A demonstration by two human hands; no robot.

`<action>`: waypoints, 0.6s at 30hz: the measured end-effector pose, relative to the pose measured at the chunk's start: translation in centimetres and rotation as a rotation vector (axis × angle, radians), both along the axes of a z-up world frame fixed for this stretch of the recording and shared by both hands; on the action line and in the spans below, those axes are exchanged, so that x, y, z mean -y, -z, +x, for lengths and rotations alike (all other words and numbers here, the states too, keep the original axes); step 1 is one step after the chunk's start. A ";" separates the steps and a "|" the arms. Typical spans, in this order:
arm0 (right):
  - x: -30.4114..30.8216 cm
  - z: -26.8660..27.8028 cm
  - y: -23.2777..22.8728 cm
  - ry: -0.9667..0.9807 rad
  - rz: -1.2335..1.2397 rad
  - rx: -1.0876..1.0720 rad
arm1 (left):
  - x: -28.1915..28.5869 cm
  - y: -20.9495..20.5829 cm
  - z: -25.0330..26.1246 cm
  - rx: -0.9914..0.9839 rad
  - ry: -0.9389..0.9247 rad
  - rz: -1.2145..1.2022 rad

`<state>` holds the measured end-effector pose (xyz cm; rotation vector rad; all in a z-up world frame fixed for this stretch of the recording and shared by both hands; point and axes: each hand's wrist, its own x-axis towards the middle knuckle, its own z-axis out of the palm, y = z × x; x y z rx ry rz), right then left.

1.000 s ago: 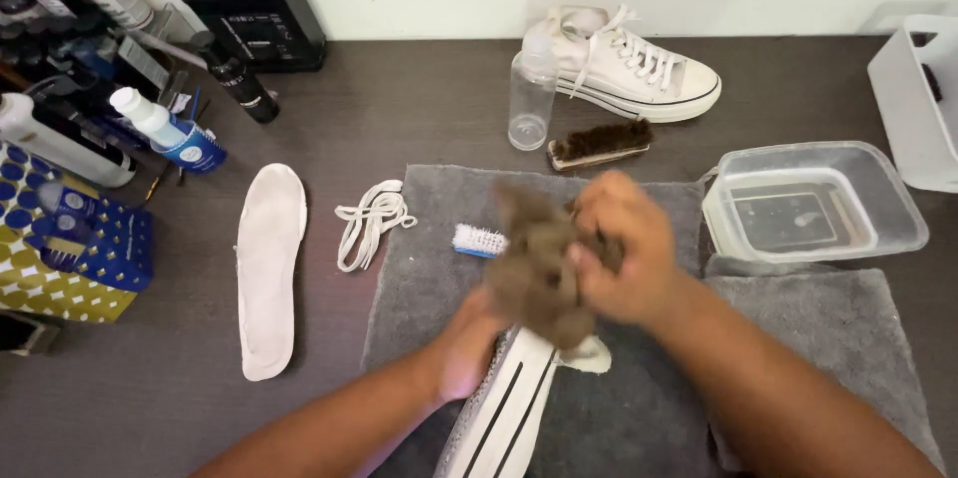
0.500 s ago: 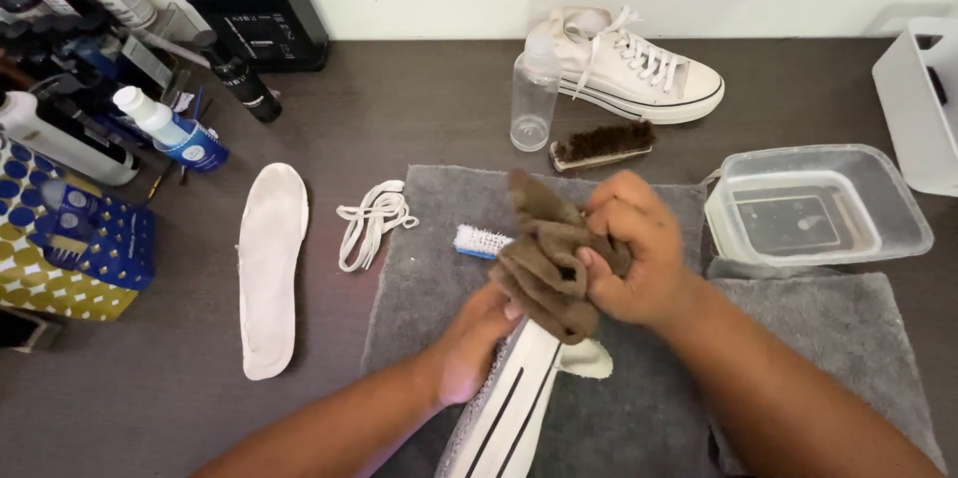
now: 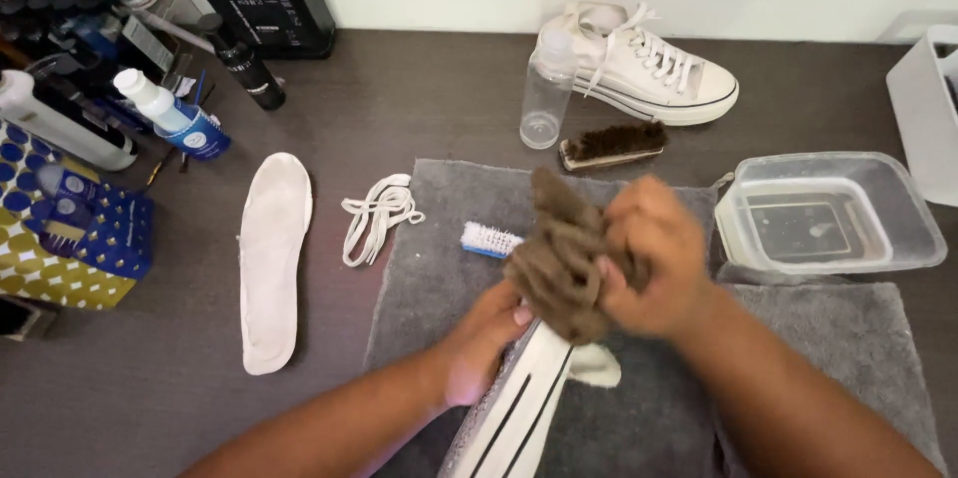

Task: The person scrubs the white rubber sole of a sneaker with a blue brush, then wipes it with a brown cloth. They repeat the scrubbing and wiping steps on the same shoe.

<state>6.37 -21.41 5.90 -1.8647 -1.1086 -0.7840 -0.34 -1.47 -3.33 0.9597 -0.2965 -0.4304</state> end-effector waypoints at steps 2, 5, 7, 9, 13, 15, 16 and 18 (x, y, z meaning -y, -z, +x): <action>-1.1 -1.6 -0.2 -0.045 0.049 0.104 | -0.5 0.9 0.1 0.208 -0.004 0.128; -3.0 -4.6 -2.0 -0.157 -0.070 0.174 | 1.1 5.6 2.1 -0.962 0.570 -0.817; -3.9 -6.0 -2.9 -0.238 -0.143 0.221 | 0.1 1.2 1.1 -0.461 0.293 -0.302; -3.5 -6.2 -3.6 -0.310 -0.216 0.290 | -0.4 -1.3 1.0 0.071 0.020 0.212; -0.1 -4.8 -4.3 -0.404 -0.006 -0.013 | 0.9 -3.9 0.6 -0.412 0.207 -0.284; 2.0 -4.3 -4.4 -0.330 0.138 -0.071 | 0.9 -4.1 0.4 -0.932 0.415 -0.793; 3.1 -4.2 -4.3 -0.022 0.206 -0.129 | 0.2 -3.0 0.4 -0.518 0.196 -0.362; 5.0 -3.7 -4.6 0.281 0.267 -0.184 | -0.6 -1.9 0.3 -0.089 -0.027 0.056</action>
